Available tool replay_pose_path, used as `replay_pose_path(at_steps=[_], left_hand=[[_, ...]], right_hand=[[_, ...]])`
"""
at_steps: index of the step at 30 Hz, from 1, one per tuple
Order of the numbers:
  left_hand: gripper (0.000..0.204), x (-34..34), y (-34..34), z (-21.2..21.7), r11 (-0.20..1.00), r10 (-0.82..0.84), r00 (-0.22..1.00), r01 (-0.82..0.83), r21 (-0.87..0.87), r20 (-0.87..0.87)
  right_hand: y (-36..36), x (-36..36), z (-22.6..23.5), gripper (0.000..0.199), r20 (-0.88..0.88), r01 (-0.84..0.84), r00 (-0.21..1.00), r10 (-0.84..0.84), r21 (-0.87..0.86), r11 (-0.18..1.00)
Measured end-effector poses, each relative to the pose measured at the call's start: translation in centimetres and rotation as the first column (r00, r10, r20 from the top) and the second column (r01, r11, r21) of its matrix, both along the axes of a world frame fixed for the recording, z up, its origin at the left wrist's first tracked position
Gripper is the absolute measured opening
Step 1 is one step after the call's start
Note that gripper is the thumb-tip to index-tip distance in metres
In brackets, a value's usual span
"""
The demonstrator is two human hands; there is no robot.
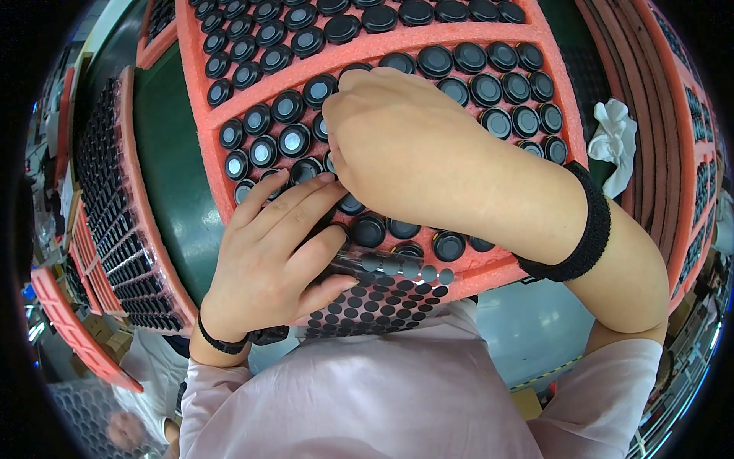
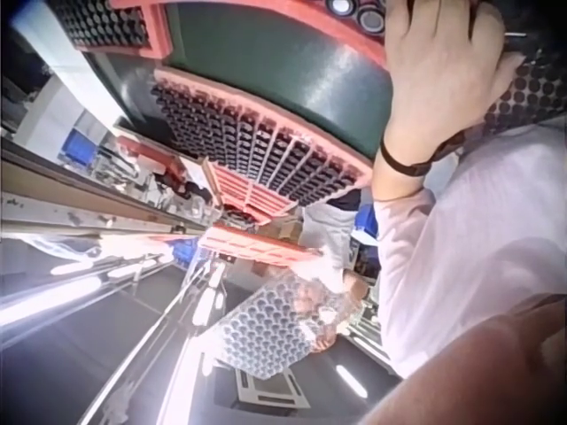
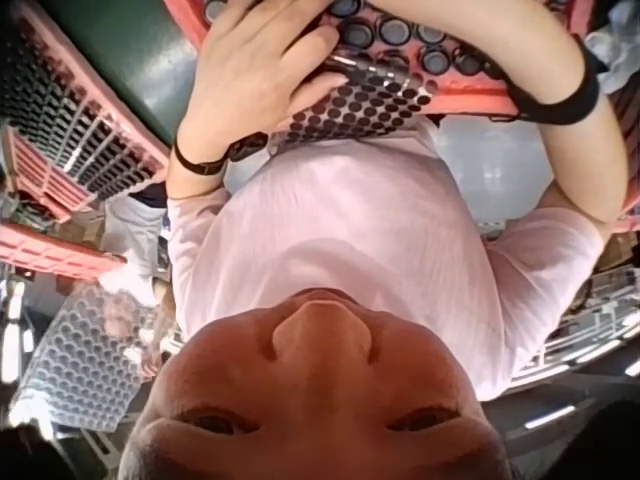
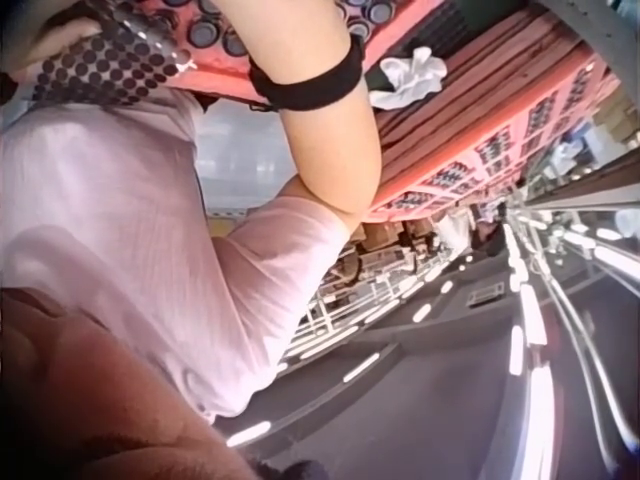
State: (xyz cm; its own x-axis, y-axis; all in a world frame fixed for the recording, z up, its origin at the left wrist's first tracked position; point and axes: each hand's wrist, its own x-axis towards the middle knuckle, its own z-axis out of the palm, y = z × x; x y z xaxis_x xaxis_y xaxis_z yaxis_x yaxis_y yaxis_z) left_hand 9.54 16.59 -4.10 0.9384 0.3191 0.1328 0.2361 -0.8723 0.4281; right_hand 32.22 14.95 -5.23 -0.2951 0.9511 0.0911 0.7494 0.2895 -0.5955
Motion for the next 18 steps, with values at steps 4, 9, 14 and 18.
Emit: replay_pose_path(at_steps=[4, 9, 14, 18], left_hand=[[0.042, 0.1, -0.1, 0.2, 1.0, 0.0, 1.0, 0.0, -0.001, 0.001], [0.04, 0.1, -0.2, 0.3, 1.0, 0.007, 1.0, -0.007, -0.004, -0.003], [0.039, -0.1, 0.0, 0.3, 1.0, 0.009, 1.0, -0.009, -0.019, -0.007], [0.04, -0.5, 0.1, 0.0, 1.0, 0.01, 1.0, -0.01, -0.006, -0.011]], right_hand=[[-0.2, 0.0, 0.2, 0.01, 0.014, 0.01, 1.0, -0.011, 0.02, 1.0], [-0.4, -0.2, 0.1, 0.01, 0.021, 0.048, 0.999, -0.049, 0.047, 0.998], [-0.9, -0.1, 0.5, 0.012, 0.097, 0.037, 0.994, -0.055, 0.175, 0.984], [-2.1, -0.3, 1.2, 0.024, 0.206, -0.044, 0.979, -0.008, 0.249, 0.968]])
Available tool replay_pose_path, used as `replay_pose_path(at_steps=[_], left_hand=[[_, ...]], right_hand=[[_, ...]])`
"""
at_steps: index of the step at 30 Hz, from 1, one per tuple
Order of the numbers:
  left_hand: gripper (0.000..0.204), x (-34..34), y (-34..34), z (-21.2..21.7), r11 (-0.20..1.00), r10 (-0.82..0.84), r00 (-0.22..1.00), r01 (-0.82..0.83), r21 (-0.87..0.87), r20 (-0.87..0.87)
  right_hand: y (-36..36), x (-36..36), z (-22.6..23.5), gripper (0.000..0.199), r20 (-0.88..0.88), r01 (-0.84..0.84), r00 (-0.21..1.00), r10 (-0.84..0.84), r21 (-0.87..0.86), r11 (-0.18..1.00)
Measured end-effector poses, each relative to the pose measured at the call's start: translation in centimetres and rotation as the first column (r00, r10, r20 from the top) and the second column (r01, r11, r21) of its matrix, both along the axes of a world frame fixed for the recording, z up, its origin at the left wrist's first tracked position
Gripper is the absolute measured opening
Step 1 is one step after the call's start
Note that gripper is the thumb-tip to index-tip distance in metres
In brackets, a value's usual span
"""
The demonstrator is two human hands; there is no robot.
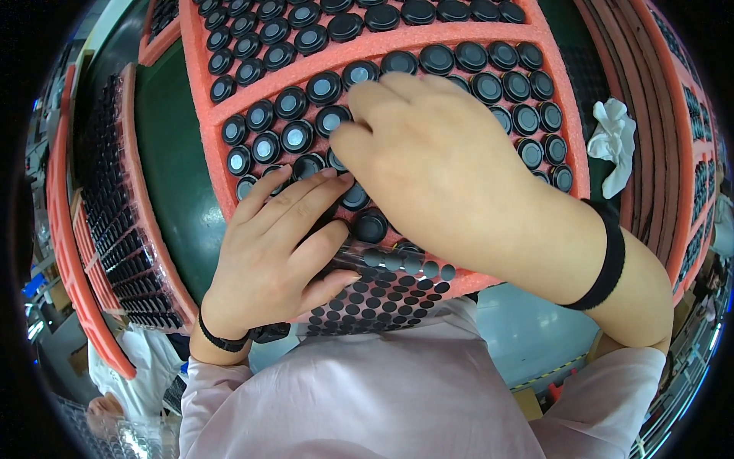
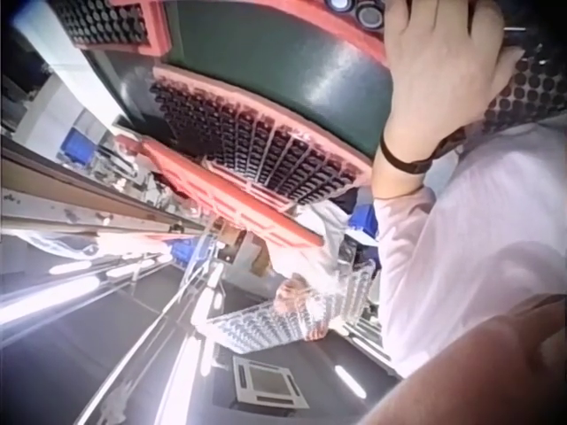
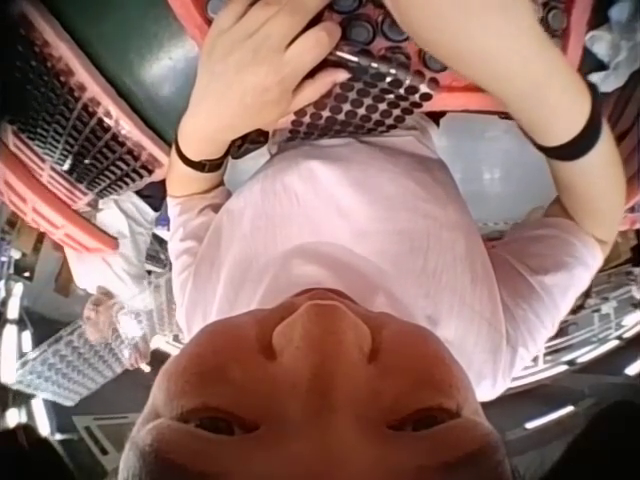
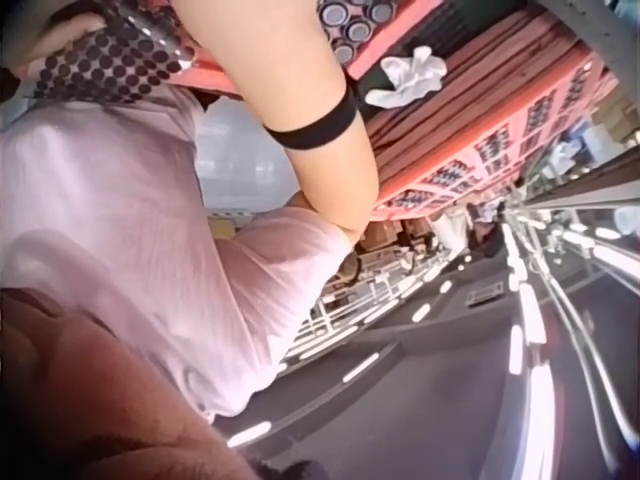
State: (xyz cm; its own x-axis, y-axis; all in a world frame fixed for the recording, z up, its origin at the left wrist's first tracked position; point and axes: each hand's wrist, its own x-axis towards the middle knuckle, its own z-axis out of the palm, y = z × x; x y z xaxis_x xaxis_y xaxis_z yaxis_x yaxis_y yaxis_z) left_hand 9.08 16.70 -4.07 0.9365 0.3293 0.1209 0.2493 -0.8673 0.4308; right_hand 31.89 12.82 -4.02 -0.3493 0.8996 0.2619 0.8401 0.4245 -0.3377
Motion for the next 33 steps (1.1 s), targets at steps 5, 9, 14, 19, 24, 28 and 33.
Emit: replay_pose_path(at_steps=[5, 9, 14, 19, 24, 28, 33], left_hand=[[0.041, 0.2, -0.3, 0.3, 1.0, -0.003, 1.0, 0.003, -0.012, 0.011], [0.038, 0.4, -0.2, 1.1, 0.998, 0.001, 1.0, 0.001, -0.069, 0.027], [0.036, 0.3, -0.6, 1.4, 0.992, 0.037, 0.987, -0.017, -0.125, 0.157], [0.036, 0.6, -1.2, 2.3, 0.983, 0.062, 0.98, -0.027, -0.181, 0.19], [0.037, 2.2, -2.3, 4.0, 0.98, 0.066, 0.981, -0.03, -0.197, 0.18], [0.035, 3.6, -2.8, 4.7, 0.986, 0.045, 0.984, -0.016, -0.168, 0.171], [0.033, 4.3, -3.1, 4.2, 1.0, -0.014, 0.984, 0.011, 0.018, 0.176]], right_hand=[[-1.4, 0.4, 0.4, 0.037, 0.142, -0.158, 0.978, 0.154, 0.019, 0.987], [-1.2, 0.8, 0.9, 0.037, 0.165, -0.137, 0.976, 0.142, -0.039, 0.99], [-2.6, 2.2, 2.2, 0.025, -0.335, -0.14, 0.941, 0.056, -0.232, 0.963], [-5.0, 2.1, 4.5, 0.021, -0.583, -0.244, 0.806, -0.105, -0.488, 0.838], [-6.5, 2.3, 5.6, 0.025, -0.543, -0.158, 0.824, -0.159, -0.491, 0.857], [-6.9, 2.7, 6.0, 0.025, -0.508, -0.139, 0.853, -0.12, -0.443, 0.886], [-7.1, 3.3, 6.2, 0.024, -0.472, -0.113, 0.874, -0.113, -0.424, 0.898]])
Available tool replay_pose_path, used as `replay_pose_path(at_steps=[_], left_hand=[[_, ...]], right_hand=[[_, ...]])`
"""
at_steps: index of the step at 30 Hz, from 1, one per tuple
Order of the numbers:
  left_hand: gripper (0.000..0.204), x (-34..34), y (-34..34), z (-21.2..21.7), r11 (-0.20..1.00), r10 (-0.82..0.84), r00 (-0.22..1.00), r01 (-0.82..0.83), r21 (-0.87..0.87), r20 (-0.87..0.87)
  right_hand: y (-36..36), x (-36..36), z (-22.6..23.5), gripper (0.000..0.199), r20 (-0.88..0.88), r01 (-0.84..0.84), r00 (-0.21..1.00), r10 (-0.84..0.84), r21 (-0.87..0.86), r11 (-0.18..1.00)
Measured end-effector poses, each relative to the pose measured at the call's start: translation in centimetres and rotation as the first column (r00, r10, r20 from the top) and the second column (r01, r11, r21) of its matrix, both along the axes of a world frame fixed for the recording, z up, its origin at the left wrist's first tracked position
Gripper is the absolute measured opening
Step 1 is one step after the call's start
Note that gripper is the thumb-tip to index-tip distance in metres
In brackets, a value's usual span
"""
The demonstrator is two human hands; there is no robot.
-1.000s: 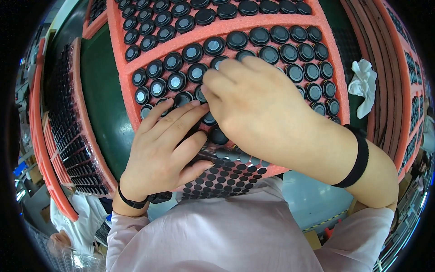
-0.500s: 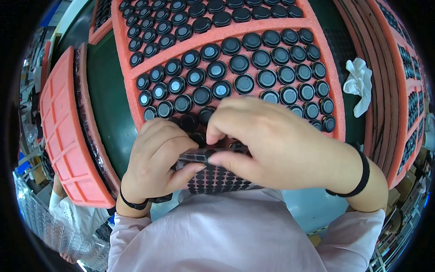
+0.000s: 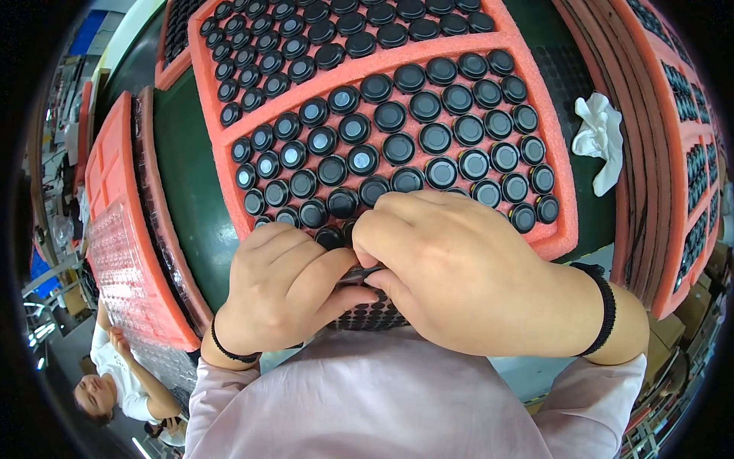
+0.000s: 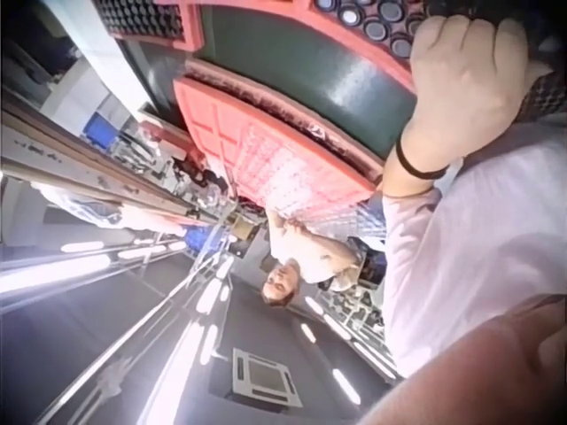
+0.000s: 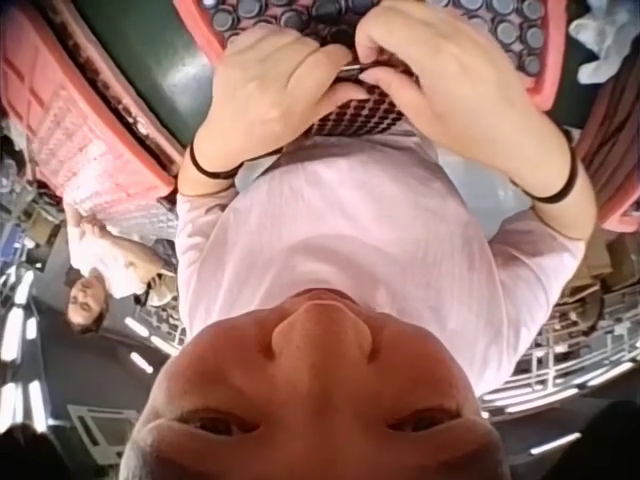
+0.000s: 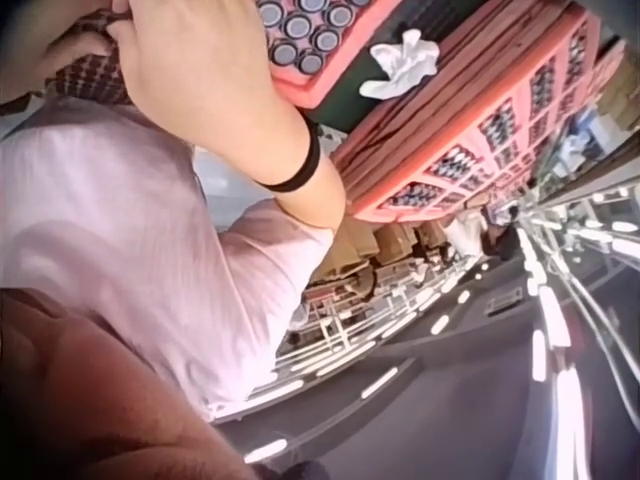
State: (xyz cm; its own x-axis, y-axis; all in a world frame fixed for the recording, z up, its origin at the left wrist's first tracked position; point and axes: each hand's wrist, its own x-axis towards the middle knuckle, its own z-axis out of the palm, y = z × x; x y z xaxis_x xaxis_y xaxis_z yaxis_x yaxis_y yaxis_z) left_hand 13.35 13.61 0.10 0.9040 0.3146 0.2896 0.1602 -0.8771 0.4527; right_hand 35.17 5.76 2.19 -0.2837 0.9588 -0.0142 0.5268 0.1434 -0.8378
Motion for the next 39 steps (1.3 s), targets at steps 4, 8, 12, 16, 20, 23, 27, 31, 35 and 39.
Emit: replay_pose_path(at_steps=[4, 8, 12, 16, 20, 23, 27, 31, 35, 39], left_hand=[[0.031, 0.5, 0.1, 0.1, 1.0, -0.005, 1.0, 0.005, 0.025, 0.011], [0.03, 0.8, 0.4, 0.2, 1.0, 0.005, 1.0, -0.005, 0.021, -0.002], [0.03, 0.9, 0.8, 0.3, 0.998, 0.022, 1.0, -0.023, -0.055, -0.013], [0.031, 0.6, 1.4, -0.2, 0.99, 0.02, 1.0, -0.022, -0.137, -0.019], [0.031, 0.3, 1.9, -0.8, 0.976, 0.096, 0.995, -0.096, -0.194, -0.011], [0.031, -0.1, 2.3, -0.1, 0.976, 0.068, 0.992, -0.088, -0.197, -0.107], [0.035, 0.2, 2.8, -0.5, 0.99, 0.012, 0.999, -0.019, -0.141, -0.049], [0.038, 0.5, 2.7, -1.5, 0.997, -0.017, 0.999, 0.014, -0.075, -0.039], [0.038, 0.6, 2.8, -2.1, 0.999, -0.019, 0.995, 0.015, -0.042, -0.101], [0.039, 0.7, 3.0, -2.8, 0.999, -0.024, 0.991, 0.019, -0.037, -0.131]], right_hand=[[0.0, 0.3, 0.2, 0.021, 0.048, 0.013, 0.999, -0.013, 0.0, 1.0], [0.0, 0.4, -0.1, 0.02, 0.062, 0.013, 0.998, -0.016, 0.044, 0.999], [0.0, 0.4, -0.1, 0.019, 0.115, 0.022, 0.993, -0.039, 0.15, 0.988], [0.3, 0.6, 0.1, 0.018, 0.214, -0.047, 0.977, -0.004, 0.233, 0.971], [1.7, 1.2, 0.8, 0.017, 0.266, -0.195, 0.955, 0.133, 0.222, 0.955], [3.0, 1.6, 0.5, 0.014, 0.172, -0.14, 0.98, 0.099, 0.247, 0.959], [5.2, 2.2, -1.3, 0.013, 0.026, 0.058, 0.998, -0.06, 0.069, 0.996], [7.0, 2.5, -4.0, 0.014, 0.104, 0.073, 0.991, -0.079, 0.059, 0.996], [7.3, 1.9, -5.7, 0.013, 0.185, 0.086, 0.976, -0.11, 0.135, 0.987], [7.4, 1.7, -6.2, 0.012, 0.231, 0.083, 0.966, -0.116, 0.15, 0.985]])
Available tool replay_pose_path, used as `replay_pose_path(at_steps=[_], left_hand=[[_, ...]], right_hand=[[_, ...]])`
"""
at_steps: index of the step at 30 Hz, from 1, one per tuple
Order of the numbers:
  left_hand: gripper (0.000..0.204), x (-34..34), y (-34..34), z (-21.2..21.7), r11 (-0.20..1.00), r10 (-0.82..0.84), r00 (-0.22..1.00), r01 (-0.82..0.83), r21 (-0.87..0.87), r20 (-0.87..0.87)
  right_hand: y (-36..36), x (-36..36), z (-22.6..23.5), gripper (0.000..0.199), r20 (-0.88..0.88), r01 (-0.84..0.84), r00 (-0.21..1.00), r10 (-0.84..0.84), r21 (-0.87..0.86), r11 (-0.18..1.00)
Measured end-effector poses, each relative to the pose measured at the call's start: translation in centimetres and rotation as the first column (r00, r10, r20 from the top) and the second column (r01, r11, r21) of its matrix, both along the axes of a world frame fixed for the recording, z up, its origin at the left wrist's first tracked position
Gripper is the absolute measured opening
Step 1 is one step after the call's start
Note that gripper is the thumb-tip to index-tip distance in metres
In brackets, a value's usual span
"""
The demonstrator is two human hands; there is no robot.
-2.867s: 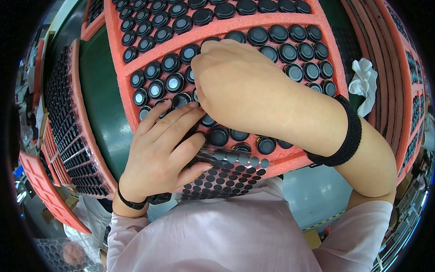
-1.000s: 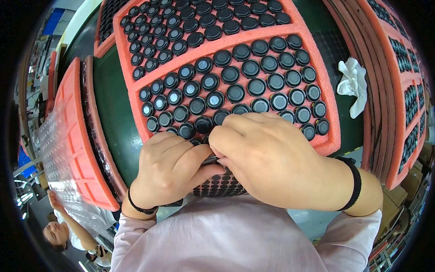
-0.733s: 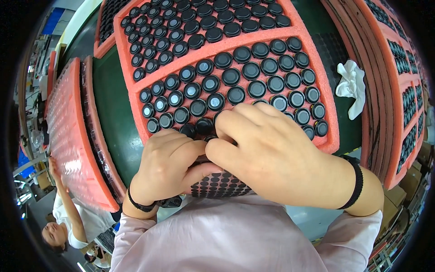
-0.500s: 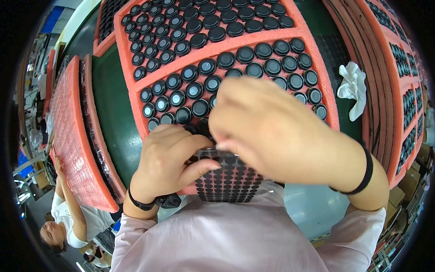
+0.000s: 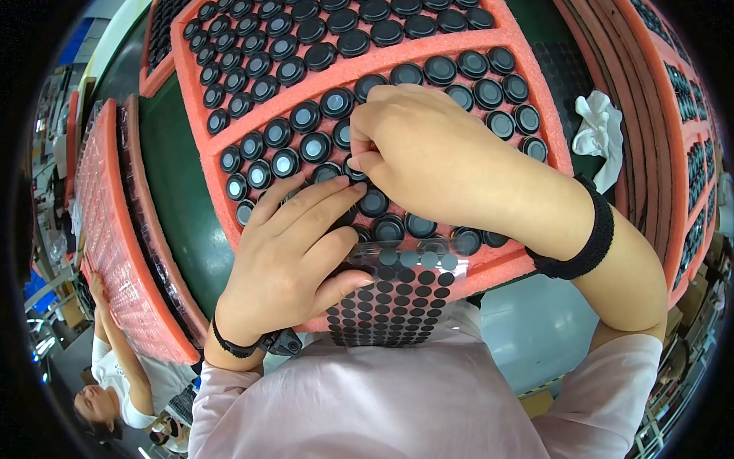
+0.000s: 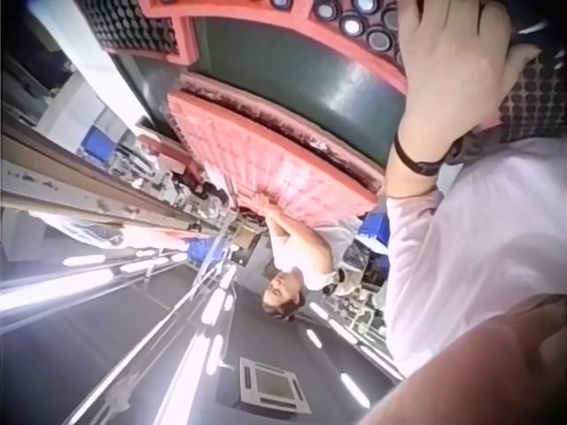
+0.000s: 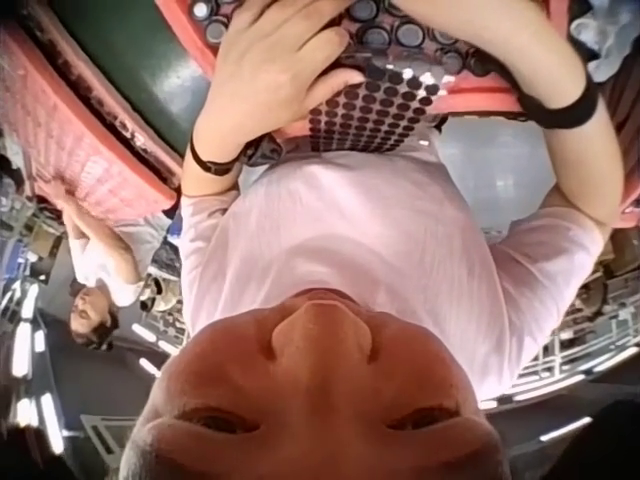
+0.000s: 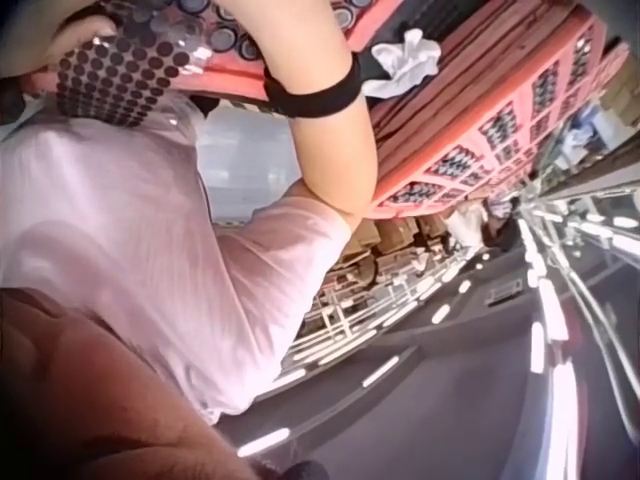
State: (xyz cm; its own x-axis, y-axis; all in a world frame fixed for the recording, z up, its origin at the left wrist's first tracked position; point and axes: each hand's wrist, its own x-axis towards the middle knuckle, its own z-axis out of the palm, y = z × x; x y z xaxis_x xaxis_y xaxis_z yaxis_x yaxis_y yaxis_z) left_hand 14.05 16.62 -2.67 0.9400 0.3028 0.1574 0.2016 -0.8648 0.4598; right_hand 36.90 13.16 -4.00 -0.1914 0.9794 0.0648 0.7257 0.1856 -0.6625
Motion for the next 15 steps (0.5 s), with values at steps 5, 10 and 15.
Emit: replay_pose_path(at_steps=[5, 10, 15], left_hand=[[0.036, 0.1, 0.1, -0.5, 1.0, -0.019, 1.0, 0.019, 0.006, -0.014], [0.036, 0.1, 0.0, -0.5, 1.0, -0.022, 0.999, 0.022, 0.004, -0.03], [0.037, 0.1, 0.0, -0.5, 1.0, -0.027, 0.999, 0.027, 0.001, -0.036]], right_hand=[[0.1, -0.1, -0.7, 0.012, 0.011, 0.004, 1.0, -0.004, 0.029, 1.0], [0.0, -0.3, -1.0, 0.011, 0.031, 0.016, 0.999, -0.017, 0.033, 0.999], [-0.1, -0.4, -1.3, 0.011, 0.051, 0.021, 0.998, -0.024, 0.048, 0.999]])
